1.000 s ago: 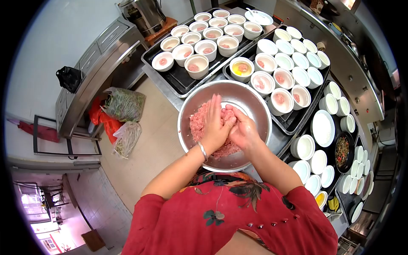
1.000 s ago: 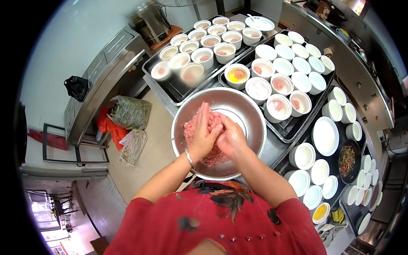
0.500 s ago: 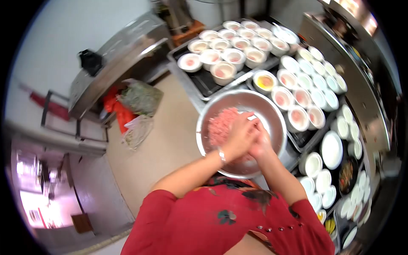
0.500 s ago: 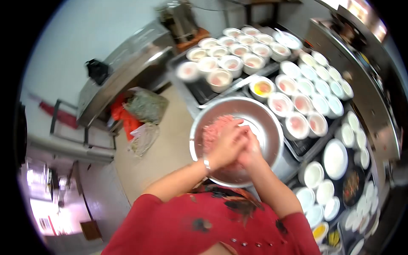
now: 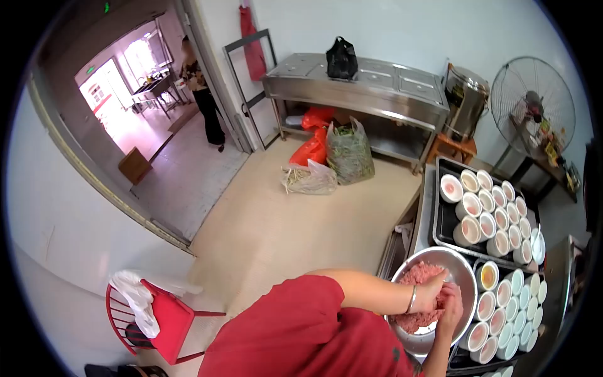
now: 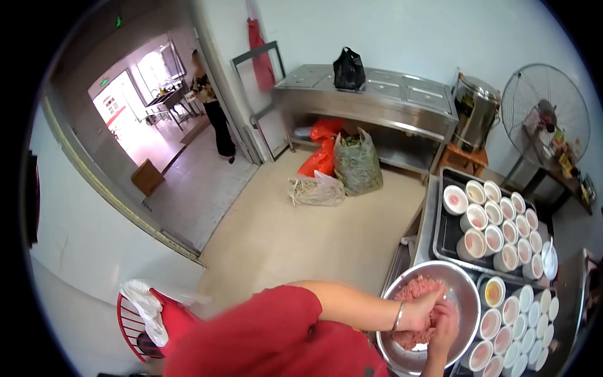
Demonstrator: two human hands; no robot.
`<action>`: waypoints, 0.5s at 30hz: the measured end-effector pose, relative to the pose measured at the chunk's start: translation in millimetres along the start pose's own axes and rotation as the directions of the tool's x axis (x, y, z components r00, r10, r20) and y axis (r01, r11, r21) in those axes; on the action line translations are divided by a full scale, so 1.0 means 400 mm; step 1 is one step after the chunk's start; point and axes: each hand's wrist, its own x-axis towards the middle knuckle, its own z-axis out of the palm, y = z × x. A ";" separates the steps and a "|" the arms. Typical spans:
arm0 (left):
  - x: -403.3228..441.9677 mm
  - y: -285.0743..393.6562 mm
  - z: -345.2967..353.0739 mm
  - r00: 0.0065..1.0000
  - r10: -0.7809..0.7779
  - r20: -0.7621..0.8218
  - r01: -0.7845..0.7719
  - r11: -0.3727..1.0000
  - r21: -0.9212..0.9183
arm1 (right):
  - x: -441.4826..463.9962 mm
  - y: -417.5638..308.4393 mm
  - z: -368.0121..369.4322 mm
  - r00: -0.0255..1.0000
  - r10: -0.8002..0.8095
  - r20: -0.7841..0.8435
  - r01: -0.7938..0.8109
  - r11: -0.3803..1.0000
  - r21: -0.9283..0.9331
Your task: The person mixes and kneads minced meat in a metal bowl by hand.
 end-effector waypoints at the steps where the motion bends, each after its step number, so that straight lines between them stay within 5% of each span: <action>1: -0.004 0.000 0.019 0.993 0.115 -0.032 -0.116 0.992 -0.041 | 0.004 -0.011 0.013 0.951 0.222 -0.216 -0.194 0.971 0.143; 2: 0.021 -0.007 0.006 0.949 0.308 0.069 -0.316 0.934 0.167 | 0.006 0.016 0.009 0.887 0.396 -0.238 -0.201 0.794 0.573; 3: 0.026 -0.010 0.003 0.866 0.458 0.201 -0.500 0.797 0.339 | 0.002 0.050 -0.002 0.813 0.559 -0.164 -0.134 0.453 0.881; 4: 0.033 -0.005 0.000 0.863 0.463 0.204 -0.506 0.792 0.342 | -0.006 0.080 -0.004 0.921 0.387 0.033 -0.132 0.232 0.964; 5: 0.016 0.000 0.012 0.755 0.472 0.456 -0.639 0.373 0.672 | 0.011 0.017 0.022 0.760 0.633 0.146 -0.156 -0.041 0.987; 6: -0.001 0.001 0.023 0.666 0.328 0.670 -0.655 -0.173 0.736 | 0.002 0.004 0.051 0.841 0.531 0.102 -0.099 -0.036 0.994; 7: -0.014 -0.002 0.033 0.664 0.330 0.671 -0.655 -0.177 0.735 | 0.000 0.003 0.070 0.907 0.418 0.056 -0.044 -0.037 0.998; 8: -0.031 -0.011 0.045 0.582 0.493 0.647 -0.672 -0.156 0.724 | 0.007 -0.005 0.067 0.907 0.417 0.060 -0.049 -0.037 0.998; 10: -0.053 -0.017 0.057 0.373 0.763 0.528 -0.710 -0.132 0.692 | 0.033 -0.026 0.062 0.648 0.716 0.260 -0.247 -0.125 0.961; 11: -0.050 -0.004 0.043 0.371 0.764 0.528 -0.711 -0.132 0.691 | 0.030 -0.016 0.054 0.648 0.716 0.261 -0.249 -0.125 0.961; 12: -0.041 0.019 0.015 0.770 0.564 0.297 -0.606 0.503 0.616 | 0.021 0.000 0.040 0.763 0.632 0.138 -0.351 0.226 0.909; 13: -0.028 0.022 0.003 0.934 0.314 0.172 -0.358 0.828 0.432 | 0.017 0.012 0.034 0.867 0.493 0.064 -0.371 0.555 0.744; 14: -0.028 0.027 -0.001 0.999 0.032 0.029 -0.036 0.986 0.163 | 0.024 -0.003 0.051 0.857 0.501 -0.120 -0.408 0.802 0.437; 15: -0.025 0.026 0.003 0.999 0.033 0.036 -0.039 0.987 0.158 | 0.026 -0.006 0.049 0.859 0.497 -0.119 -0.407 0.806 0.430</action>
